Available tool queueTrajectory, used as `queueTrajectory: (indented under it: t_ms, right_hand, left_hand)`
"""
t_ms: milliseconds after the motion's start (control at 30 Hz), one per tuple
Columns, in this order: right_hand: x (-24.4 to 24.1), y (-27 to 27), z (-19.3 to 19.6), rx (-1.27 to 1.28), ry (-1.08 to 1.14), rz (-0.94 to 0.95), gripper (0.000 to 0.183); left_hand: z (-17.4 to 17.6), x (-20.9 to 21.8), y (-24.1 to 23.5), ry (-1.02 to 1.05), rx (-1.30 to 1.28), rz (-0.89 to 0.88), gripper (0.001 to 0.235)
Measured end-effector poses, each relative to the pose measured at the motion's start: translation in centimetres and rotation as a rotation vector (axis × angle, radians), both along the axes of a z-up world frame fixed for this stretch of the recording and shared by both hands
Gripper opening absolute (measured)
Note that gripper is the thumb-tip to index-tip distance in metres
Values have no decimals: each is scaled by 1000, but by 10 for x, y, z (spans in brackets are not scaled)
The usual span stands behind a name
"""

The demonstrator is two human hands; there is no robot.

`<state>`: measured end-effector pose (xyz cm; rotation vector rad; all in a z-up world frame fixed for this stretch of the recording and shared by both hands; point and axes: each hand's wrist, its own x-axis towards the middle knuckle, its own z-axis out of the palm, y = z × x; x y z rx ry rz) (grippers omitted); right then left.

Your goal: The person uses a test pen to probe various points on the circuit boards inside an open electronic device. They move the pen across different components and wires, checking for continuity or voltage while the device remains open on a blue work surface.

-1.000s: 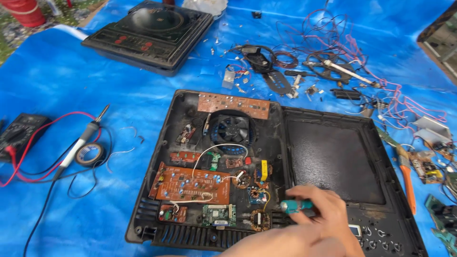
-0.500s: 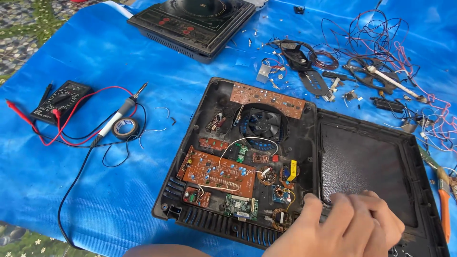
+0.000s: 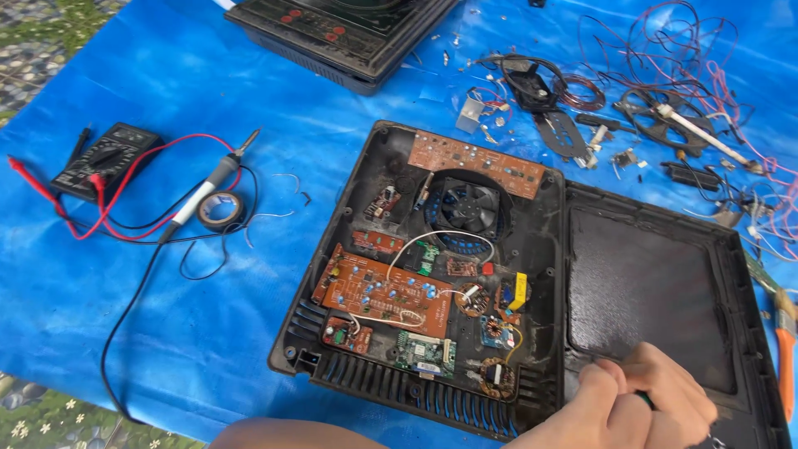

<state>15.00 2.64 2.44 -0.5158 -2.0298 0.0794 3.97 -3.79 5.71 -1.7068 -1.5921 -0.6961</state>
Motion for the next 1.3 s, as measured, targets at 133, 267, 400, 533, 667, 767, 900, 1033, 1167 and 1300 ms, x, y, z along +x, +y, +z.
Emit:
queueTrajectory:
  t_ms: [133, 267, 400, 533, 667, 767, 900, 1033, 1167, 1300]
  right_hand:
    - [-41, 13, 13, -165, 220, -91, 25]
    - [-25, 33, 1, -48, 230, 43, 41]
    - [-5, 46, -8, -14, 156, 66, 39]
    - [2, 50, -12, -113, 92, -8, 27]
    - [9, 58, -20, -167, 57, -24, 30]
    - [18, 60, -27, -214, 19, -68, 36]
    - [17, 56, -24, -228, 56, -2, 30]
    - [8, 56, -17, -169, 55, 68, 8]
    - [9, 57, -16, -150, 74, 80, 9]
    - [14, 61, -26, -158, 165, 87, 14]
  left_hand:
    - [4, 1, 2, 157, -34, 68, 26]
    - [19, -9, 6, 269, -56, 79, 32]
    - [24, -27, 11, -67, -89, -212, 14]
    - [36, -45, 15, -154, -224, -385, 15]
    - [61, -73, 14, -92, -284, -391, 12]
    - [77, -91, 9, -74, -334, -334, 33]
    - [84, -106, 5, -111, -287, -219, 41]
    - [90, -117, 2, -220, -326, -224, 26]
    - [89, -125, -2, -247, -406, -208, 18]
    - [81, -122, 0, -204, -425, -93, 25]
